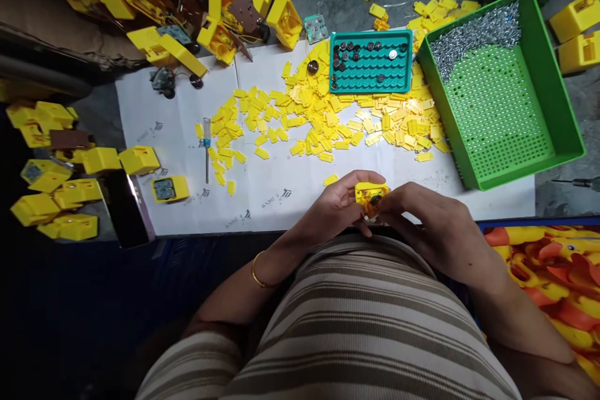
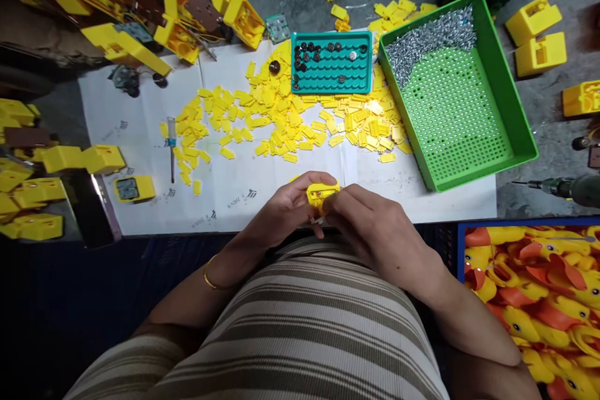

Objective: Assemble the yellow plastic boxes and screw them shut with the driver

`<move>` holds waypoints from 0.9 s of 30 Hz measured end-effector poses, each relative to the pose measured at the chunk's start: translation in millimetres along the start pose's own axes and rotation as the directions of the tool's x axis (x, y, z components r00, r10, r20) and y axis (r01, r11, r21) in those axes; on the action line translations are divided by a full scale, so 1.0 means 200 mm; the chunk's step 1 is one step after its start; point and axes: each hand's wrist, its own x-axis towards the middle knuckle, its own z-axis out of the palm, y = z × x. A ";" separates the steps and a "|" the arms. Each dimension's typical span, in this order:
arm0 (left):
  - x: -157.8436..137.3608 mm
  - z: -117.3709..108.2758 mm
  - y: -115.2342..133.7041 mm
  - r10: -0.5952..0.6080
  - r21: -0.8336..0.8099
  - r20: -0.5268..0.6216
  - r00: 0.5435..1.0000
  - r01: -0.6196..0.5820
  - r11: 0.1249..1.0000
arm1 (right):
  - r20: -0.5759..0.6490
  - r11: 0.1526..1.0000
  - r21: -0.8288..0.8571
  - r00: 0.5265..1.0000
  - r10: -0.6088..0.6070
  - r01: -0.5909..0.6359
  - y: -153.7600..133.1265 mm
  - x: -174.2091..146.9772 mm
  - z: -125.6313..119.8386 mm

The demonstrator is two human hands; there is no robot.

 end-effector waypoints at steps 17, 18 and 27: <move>-0.03 -0.02 0.00 0.065 0.018 0.104 0.992 -0.067 0.998 | -0.216 0.992 0.111 0.973 0.087 -0.064 0.02 0.02 0.05; -0.03 -0.02 -0.01 0.077 0.050 0.108 0.991 -0.083 0.995 | -0.213 0.993 0.098 0.973 0.084 -0.064 0.02 0.02 0.05; -0.02 -0.01 -0.05 0.118 0.164 0.101 0.988 -0.133 0.977 | -0.261 0.972 -0.214 0.965 0.036 -0.094 -0.03 0.03 0.07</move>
